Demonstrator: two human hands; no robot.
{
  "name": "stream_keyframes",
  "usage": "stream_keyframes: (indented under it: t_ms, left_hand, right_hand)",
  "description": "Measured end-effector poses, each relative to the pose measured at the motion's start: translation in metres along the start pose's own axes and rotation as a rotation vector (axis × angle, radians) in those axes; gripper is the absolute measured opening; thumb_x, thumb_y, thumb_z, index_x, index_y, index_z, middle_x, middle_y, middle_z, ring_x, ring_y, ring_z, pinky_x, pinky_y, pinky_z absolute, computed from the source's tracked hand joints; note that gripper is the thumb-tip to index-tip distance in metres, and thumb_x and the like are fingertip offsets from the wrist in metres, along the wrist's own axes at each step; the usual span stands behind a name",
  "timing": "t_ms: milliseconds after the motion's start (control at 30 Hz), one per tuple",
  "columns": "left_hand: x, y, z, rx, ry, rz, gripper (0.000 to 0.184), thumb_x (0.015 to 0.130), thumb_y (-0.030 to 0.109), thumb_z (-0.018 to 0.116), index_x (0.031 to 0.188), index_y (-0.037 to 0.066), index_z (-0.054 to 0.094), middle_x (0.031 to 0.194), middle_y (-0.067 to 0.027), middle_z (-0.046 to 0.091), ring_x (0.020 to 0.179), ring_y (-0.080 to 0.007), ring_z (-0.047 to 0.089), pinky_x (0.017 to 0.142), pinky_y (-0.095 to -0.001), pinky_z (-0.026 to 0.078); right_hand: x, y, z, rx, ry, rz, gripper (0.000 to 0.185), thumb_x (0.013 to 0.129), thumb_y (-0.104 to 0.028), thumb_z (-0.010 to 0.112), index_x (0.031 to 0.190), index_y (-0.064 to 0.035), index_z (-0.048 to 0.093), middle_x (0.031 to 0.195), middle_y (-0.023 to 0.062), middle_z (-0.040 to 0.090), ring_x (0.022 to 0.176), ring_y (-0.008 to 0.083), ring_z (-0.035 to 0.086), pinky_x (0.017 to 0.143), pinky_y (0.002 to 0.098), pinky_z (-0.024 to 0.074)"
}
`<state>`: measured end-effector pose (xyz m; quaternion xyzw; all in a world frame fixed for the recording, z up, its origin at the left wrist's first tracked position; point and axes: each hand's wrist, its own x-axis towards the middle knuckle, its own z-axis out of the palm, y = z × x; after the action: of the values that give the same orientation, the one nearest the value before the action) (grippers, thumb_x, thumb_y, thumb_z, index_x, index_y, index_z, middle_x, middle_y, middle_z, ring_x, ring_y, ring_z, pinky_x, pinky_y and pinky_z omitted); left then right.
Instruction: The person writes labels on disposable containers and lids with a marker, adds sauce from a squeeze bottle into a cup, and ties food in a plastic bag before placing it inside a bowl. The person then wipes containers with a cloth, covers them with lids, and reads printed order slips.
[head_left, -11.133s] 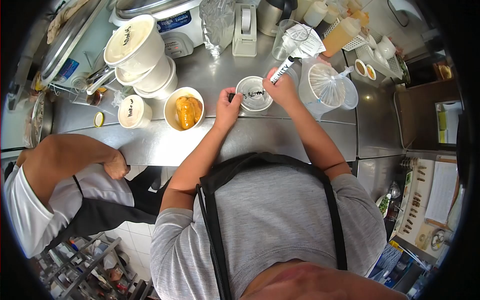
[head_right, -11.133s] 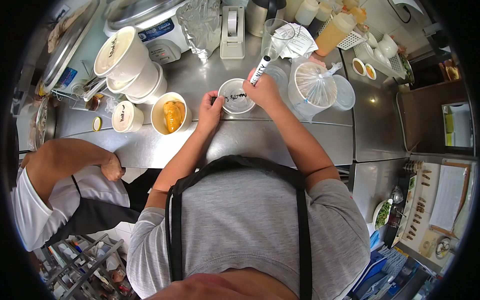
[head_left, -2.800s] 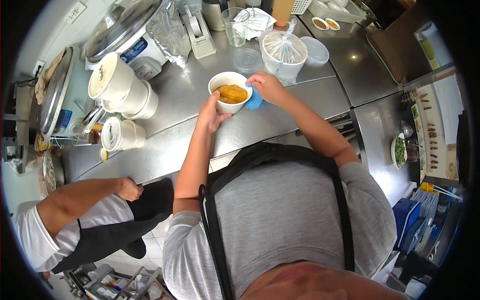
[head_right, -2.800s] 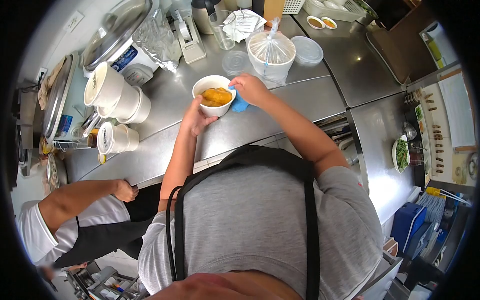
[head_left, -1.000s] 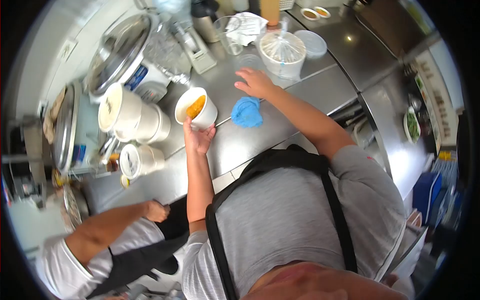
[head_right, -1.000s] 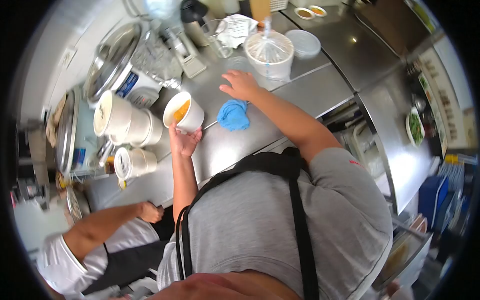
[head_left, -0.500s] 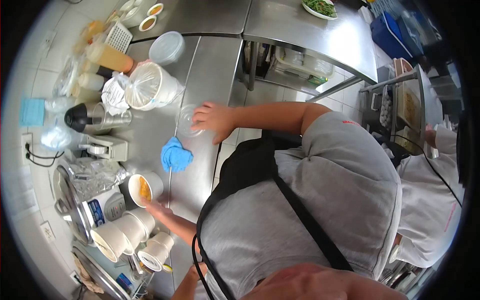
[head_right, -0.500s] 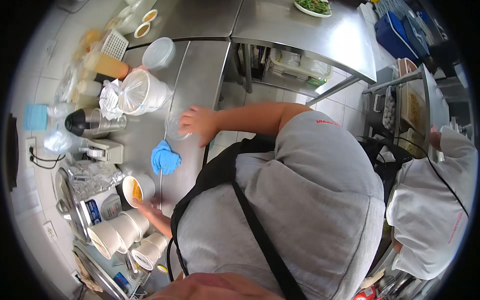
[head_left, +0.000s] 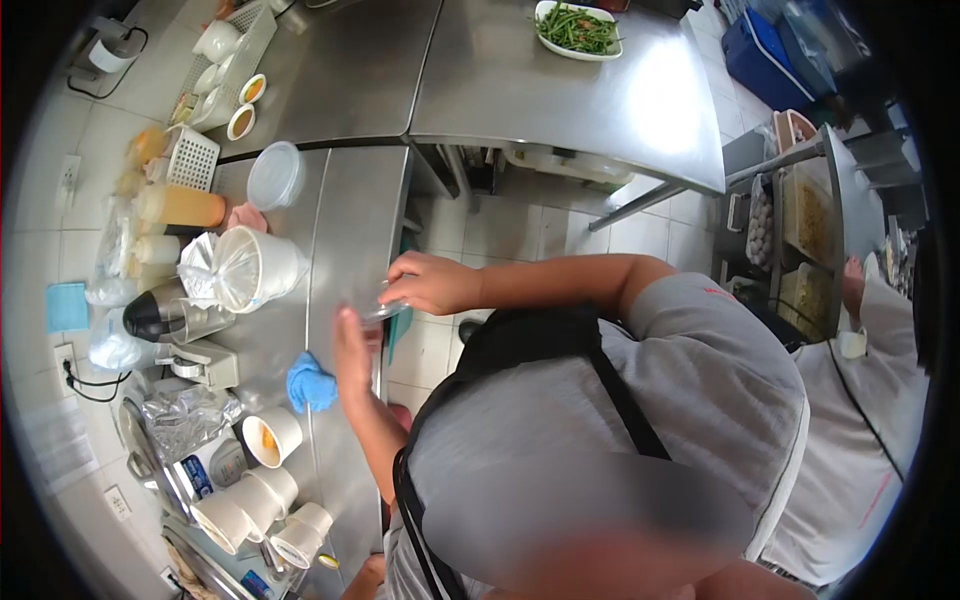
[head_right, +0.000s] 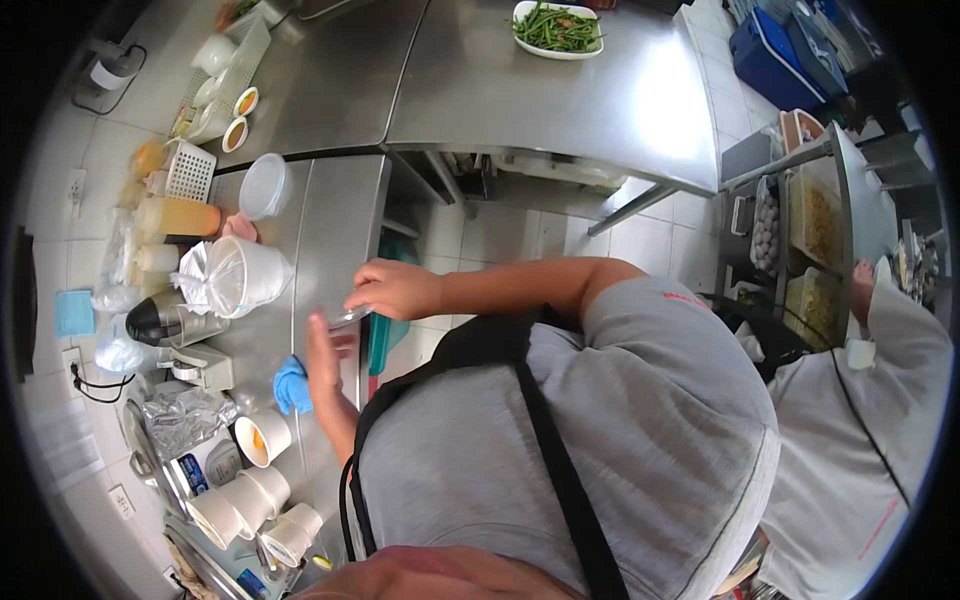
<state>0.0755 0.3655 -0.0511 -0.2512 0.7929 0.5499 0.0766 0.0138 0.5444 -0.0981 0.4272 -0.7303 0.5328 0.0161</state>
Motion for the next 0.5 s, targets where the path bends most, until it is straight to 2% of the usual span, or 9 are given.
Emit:
stream_keyframes:
  t_ms: [33,133,167,200,267,333,400,467,500]
  left_hand:
    - [0.008,0.006,0.016,-0.081,-0.242,-0.212,0.044,0.082,0.034,0.036,0.110,0.001,0.042,0.082,-0.0094,0.055,0.064,-0.0151,0.053,0.054,-0.0240,0.042]
    - [0.025,0.017,0.066,-0.474,-0.463,-0.127,0.040,0.079,0.025,0.041,0.110,0.000,0.042,0.070,-0.0075,0.056,0.051,-0.0138,0.052,0.047,-0.0211,0.040]
    - [0.031,0.018,0.082,-0.461,-0.445,-0.106,0.039,0.077,0.023,0.044,0.109,0.000,0.043,0.070,-0.0072,0.056,0.052,-0.0137,0.053,0.047,-0.0210,0.040]
    - [0.038,0.018,0.096,-0.448,-0.426,-0.084,0.039,0.076,0.021,0.047,0.109,0.001,0.043,0.069,-0.0068,0.056,0.052,-0.0136,0.053,0.048,-0.0209,0.040]
    - [0.051,0.020,0.119,-0.396,-0.452,-0.075,0.037,0.074,0.014,0.050,0.108,0.003,0.045,0.070,-0.0061,0.055,0.054,-0.0137,0.054,0.051,-0.0216,0.041]
    - [0.058,0.023,0.143,-0.296,-0.598,0.009,0.037,0.073,0.013,0.050,0.108,0.001,0.045,0.071,-0.0055,0.056,0.058,-0.0133,0.054,0.054,-0.0220,0.041]
    - [0.069,0.018,0.163,-0.132,-0.695,0.126,0.037,0.073,0.015,0.052,0.108,0.003,0.046,0.081,-0.0089,0.056,0.070,-0.0164,0.054,0.062,-0.0265,0.042]
    - [0.097,0.020,0.170,0.258,-0.228,0.697,0.038,0.073,0.017,0.054,0.108,0.004,0.045,0.087,-0.0118,0.055,0.078,-0.0209,0.052,0.068,-0.0305,0.041]
    - [0.111,0.022,0.170,0.448,0.030,0.964,0.039,0.074,0.019,0.055,0.108,0.004,0.045,0.091,-0.0132,0.054,0.082,-0.0232,0.051,0.072,-0.0324,0.041]
  right_hand:
    - [-0.008,0.001,-0.015,-0.029,0.014,0.026,0.026,0.068,-0.008,0.058,0.093,-0.0163,0.058,0.091,0.0039,0.049,0.089,0.0231,0.046,0.078,0.0349,0.0375]
    - [-0.031,0.014,-0.053,-0.226,-0.097,0.023,0.045,0.063,-0.015,0.065,0.105,-0.0175,0.050,0.110,0.0101,0.040,0.107,0.0269,0.035,0.087,0.0349,0.0322]
    - [-0.038,0.019,-0.062,-0.293,-0.099,0.008,0.051,0.062,-0.016,0.066,0.109,-0.0182,0.048,0.115,0.0119,0.037,0.110,0.0279,0.033,0.089,0.0350,0.0309]
    - [-0.048,0.029,-0.072,-0.314,-0.193,0.111,0.065,0.061,-0.020,0.070,0.118,-0.0175,0.037,0.124,0.0166,0.026,0.118,0.0256,0.023,0.092,0.0360,0.0293]
    - [-0.074,0.052,-0.076,0.184,-0.001,0.329,0.065,0.065,-0.019,0.069,0.120,-0.0155,0.033,0.122,0.0167,0.030,0.112,0.0231,0.032,0.087,0.0365,0.0337]
    - [-0.091,0.073,-0.087,0.616,0.063,0.696,0.059,0.068,-0.017,0.067,0.117,-0.0118,0.034,0.114,0.0157,0.039,0.100,0.0198,0.042,0.081,0.0357,0.0390]
    - [-0.101,0.097,-0.108,0.744,-0.029,0.991,0.048,0.071,-0.015,0.064,0.112,-0.0089,0.039,0.102,0.0133,0.048,0.088,0.0173,0.050,0.074,0.0336,0.0428]
    - [-0.110,0.124,-0.133,0.624,-0.136,1.041,0.040,0.073,-0.016,0.062,0.107,-0.0084,0.043,0.093,0.0104,0.054,0.078,0.0163,0.053,0.069,0.0316,0.0442]
    - [-0.118,0.146,-0.147,0.380,-0.165,1.006,0.035,0.074,-0.020,0.060,0.103,-0.0082,0.045,0.090,0.0079,0.054,0.079,0.0162,0.053,0.070,0.0313,0.0436]
